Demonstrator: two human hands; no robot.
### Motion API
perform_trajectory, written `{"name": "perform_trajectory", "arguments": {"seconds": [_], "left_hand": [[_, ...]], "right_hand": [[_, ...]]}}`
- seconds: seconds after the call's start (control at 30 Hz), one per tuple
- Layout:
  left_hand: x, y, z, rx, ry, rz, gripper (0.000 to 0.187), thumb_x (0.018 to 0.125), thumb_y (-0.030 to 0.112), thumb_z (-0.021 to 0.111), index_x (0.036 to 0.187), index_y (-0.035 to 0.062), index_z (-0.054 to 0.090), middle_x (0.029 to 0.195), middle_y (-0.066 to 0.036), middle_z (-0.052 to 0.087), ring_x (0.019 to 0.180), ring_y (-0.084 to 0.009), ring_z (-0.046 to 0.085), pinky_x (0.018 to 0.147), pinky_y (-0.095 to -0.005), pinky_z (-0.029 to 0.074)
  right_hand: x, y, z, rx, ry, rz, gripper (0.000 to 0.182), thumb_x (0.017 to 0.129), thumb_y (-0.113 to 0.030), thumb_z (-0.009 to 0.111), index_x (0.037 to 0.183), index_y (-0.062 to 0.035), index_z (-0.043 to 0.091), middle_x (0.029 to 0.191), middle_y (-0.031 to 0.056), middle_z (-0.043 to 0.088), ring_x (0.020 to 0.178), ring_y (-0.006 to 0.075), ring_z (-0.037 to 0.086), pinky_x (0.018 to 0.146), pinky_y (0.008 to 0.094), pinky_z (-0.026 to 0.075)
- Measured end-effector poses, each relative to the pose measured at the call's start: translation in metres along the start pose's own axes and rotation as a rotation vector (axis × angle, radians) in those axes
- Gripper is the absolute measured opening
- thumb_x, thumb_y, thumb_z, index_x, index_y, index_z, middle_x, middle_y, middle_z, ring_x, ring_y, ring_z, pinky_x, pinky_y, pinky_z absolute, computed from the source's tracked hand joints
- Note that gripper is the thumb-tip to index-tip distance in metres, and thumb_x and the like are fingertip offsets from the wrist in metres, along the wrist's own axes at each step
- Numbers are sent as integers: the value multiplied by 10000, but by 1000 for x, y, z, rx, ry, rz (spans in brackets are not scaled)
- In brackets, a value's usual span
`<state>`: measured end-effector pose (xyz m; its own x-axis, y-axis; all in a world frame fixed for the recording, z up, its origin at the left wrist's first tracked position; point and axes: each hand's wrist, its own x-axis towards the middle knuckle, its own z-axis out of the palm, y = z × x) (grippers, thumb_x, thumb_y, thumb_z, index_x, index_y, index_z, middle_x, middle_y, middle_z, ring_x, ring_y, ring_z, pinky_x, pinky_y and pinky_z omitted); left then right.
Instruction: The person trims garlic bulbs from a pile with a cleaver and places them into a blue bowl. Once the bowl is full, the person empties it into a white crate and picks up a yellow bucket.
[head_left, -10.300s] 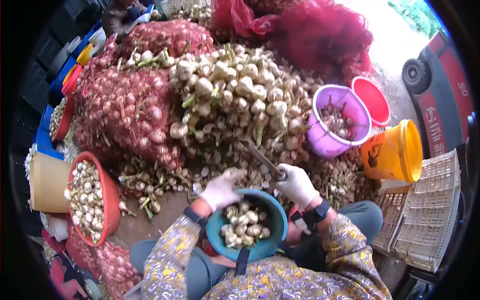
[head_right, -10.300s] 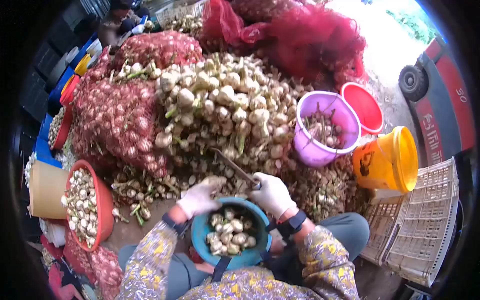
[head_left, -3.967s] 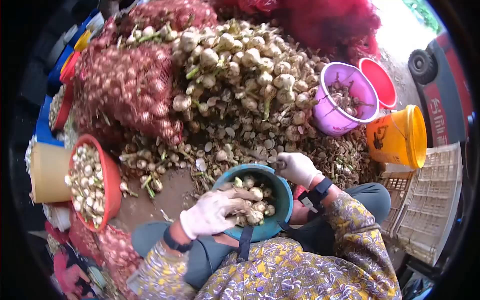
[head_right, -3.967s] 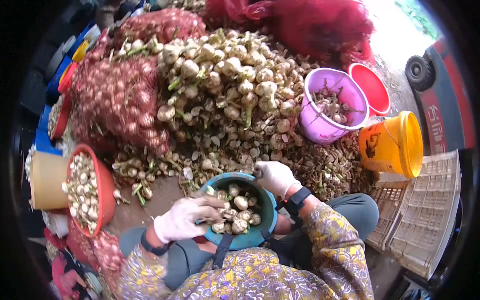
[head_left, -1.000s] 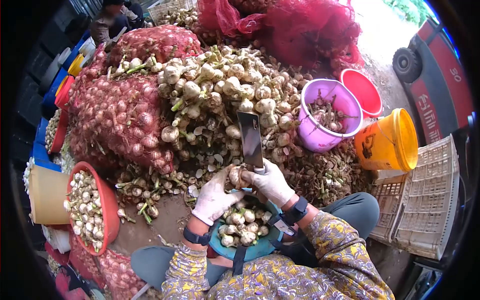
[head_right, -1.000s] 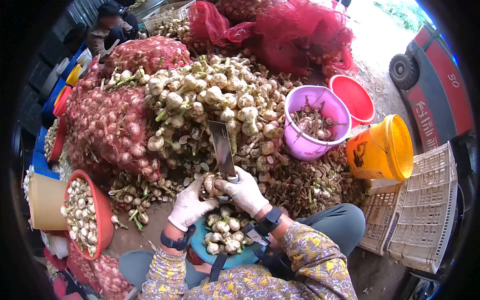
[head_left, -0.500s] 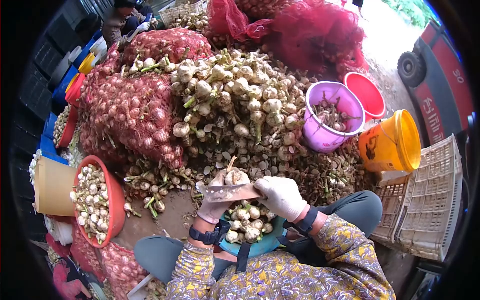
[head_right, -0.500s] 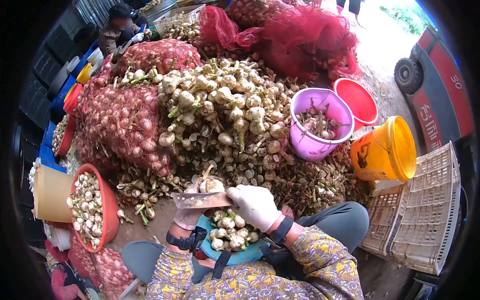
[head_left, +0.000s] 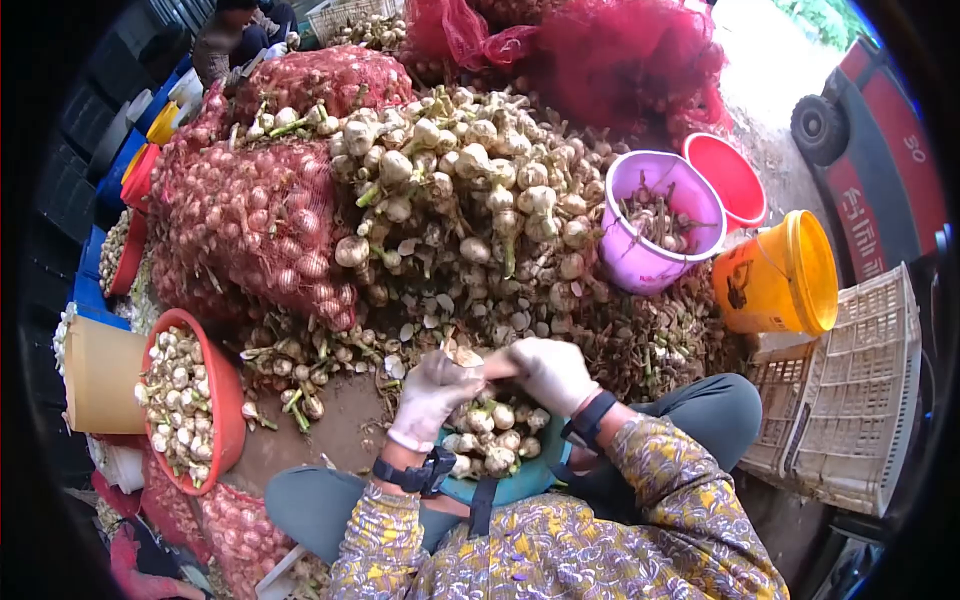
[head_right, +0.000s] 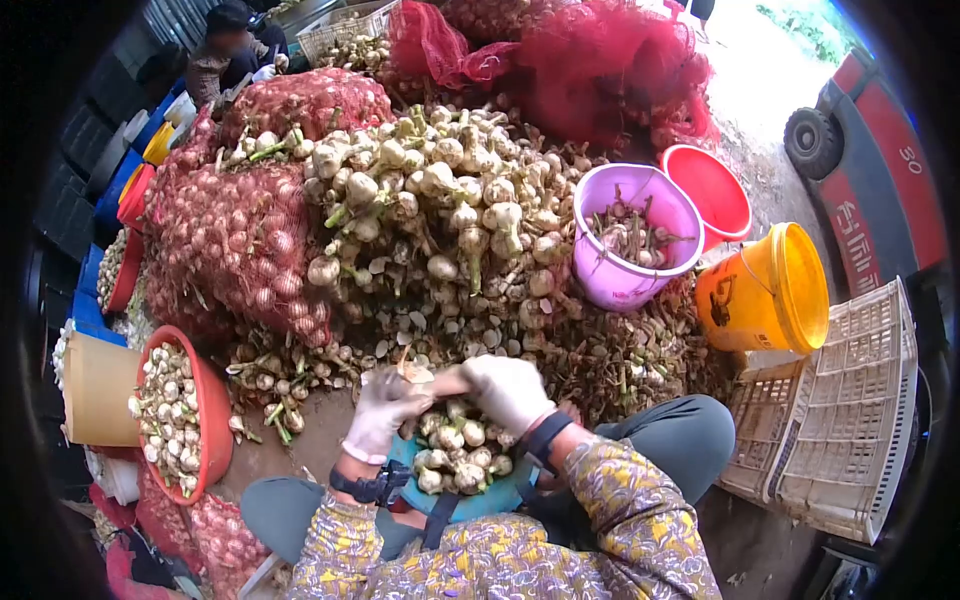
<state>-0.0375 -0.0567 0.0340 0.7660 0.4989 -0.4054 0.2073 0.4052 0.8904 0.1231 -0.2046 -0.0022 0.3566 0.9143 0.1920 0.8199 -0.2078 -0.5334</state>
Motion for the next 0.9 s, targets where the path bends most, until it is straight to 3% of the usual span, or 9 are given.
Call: {"name": "perform_trajectory", "arguments": {"seconds": [0.07, 0.17, 0.27, 0.33, 0.47, 0.57, 0.63, 0.73, 0.9], "left_hand": [[-33, 28, 1, 89, 12, 54, 666, 662, 141, 883, 1217, 10, 539, 985, -36, 646, 883, -104, 612, 784, -264, 527], [-32, 46, -14, 299, -35, 204, 631, 687, 61, 791, 1249, 19, 509, 1050, -58, 629, 950, -139, 616, 844, -283, 524], [-13, 11, -13, 309, -246, 173, 565, 687, 24, 734, 1220, 23, 547, 1081, -62, 618, 995, -155, 611, 886, -293, 498], [-39, 36, 3, 522, -220, 423, 242, 694, -31, 676, 927, 34, 668, 1074, -96, 641, 1011, -211, 644, 900, -327, 506], [-43, 45, -19, 731, -649, 615, 316, 728, 68, 695, 1044, 63, 675, 1180, -131, 633, 1061, -268, 639, 946, -350, 508], [-10, 32, -49, 1121, -312, 202, 663, 737, 132, 740, 1352, 60, 503, 1272, -145, 591, 1094, -253, 603, 947, -352, 503], [68, -1, -111, 600, 197, 276, 693, 803, 178, 768, 1404, 85, 437, 1205, -114, 611, 923, -191, 631, 772, -328, 558], [140, 49, -138, 299, 557, -47, 486, 830, 134, 751, 1246, 74, 507, 885, -47, 630, 632, -143, 619, 473, -271, 519], [204, 15, -144, 103, 715, 214, 297, 804, 70, 757, 1052, 59, 593, 823, -34, 664, 570, -125, 608, 419, -261, 490]], "right_hand": [[-2, 57, 4, -122, -286, 409, 149, 751, -199, 707, 811, -105, 608, 697, 130, 610, 681, 351, 634, 609, 438, 506], [13, 15, -11, -9, 100, 325, 221, 791, -278, 724, 812, -92, 607, 715, 153, 625, 690, 373, 631, 598, 443, 495], [19, -34, -38, 178, 94, 186, 222, 765, -239, 762, 869, -104, 620, 713, 154, 621, 695, 377, 630, 598, 426, 495], [17, -19, -39, 258, -220, 201, 228, 764, -242, 719, 920, -104, 624, 785, 168, 650, 787, 385, 643, 675, 450, 510], [2, 24, -23, 165, -304, 319, 243, 737, -185, 706, 945, -82, 634, 824, 187, 670, 806, 381, 658, 711, 455, 514], [9, 2, -38, 207, -221, 377, 241, 746, -204, 735, 917, -70, 631, 797, 170, 665, 786, 372, 657, 698, 431, 512], [13, 1, -33, 258, -205, 438, 264, 759, -254, 762, 891, -70, 627, 768, 156, 657, 751, 360, 652, 671, 404, 513], [21, -5, -27, 287, -166, 381, 281, 763, -275, 765, 912, -75, 635, 769, 154, 665, 759, 368, 657, 670, 413, 521], [26, -9, -23, 265, -166, 412, 312, 768, -300, 770, 968, -99, 639, 772, 152, 669, 757, 361, 663, 673, 416, 523]]}}
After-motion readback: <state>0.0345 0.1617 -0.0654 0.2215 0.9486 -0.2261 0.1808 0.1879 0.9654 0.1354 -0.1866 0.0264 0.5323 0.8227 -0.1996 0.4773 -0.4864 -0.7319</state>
